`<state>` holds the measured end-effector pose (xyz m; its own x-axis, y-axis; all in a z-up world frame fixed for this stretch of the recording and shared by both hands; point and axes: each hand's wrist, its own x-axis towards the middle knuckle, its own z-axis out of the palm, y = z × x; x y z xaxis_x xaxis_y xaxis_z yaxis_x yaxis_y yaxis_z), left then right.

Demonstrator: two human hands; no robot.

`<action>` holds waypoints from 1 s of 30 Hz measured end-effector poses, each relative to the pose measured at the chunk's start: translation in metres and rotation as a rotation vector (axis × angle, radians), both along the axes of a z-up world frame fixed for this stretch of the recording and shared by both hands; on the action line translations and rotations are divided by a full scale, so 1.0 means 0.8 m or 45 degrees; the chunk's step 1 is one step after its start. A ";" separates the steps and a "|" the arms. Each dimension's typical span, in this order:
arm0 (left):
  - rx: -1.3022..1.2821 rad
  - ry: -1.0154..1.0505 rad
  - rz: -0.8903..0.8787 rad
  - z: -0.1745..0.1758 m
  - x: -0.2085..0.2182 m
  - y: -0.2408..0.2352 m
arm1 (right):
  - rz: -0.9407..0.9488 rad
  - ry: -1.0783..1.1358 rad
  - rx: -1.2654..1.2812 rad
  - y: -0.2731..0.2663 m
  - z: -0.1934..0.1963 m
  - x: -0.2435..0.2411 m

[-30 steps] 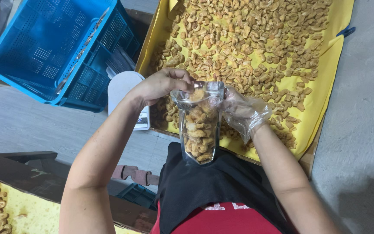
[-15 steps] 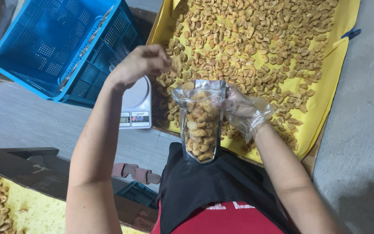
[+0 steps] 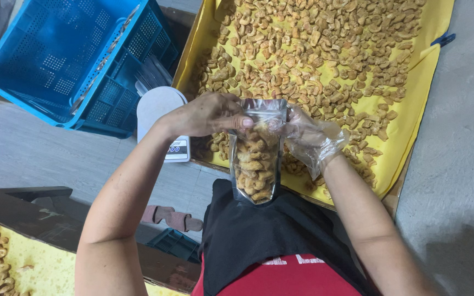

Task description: The person scoops dried fruit from a yellow tray into clear plastic bags, weighs each bag on a digital scale, and places the filled bags into a blue basket. The process is repeated multiple times with consistent hand movements and tool use.

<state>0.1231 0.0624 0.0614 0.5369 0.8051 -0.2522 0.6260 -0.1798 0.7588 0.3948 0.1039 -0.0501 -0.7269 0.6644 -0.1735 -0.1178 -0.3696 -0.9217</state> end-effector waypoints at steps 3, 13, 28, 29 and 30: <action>0.013 0.007 0.104 -0.007 0.005 -0.003 | 0.032 -0.117 0.152 0.005 -0.002 -0.004; 0.179 -0.025 0.368 -0.050 0.017 -0.020 | -0.070 -0.495 0.496 0.008 0.004 -0.028; 0.226 0.183 0.163 -0.051 0.000 0.015 | -0.099 -0.556 0.533 0.002 -0.030 -0.067; 0.192 0.231 0.153 -0.054 0.001 0.015 | -0.128 -0.533 0.500 -0.005 -0.035 -0.071; 0.163 0.270 0.138 -0.058 -0.001 0.015 | -0.157 -0.510 0.466 -0.012 -0.039 -0.074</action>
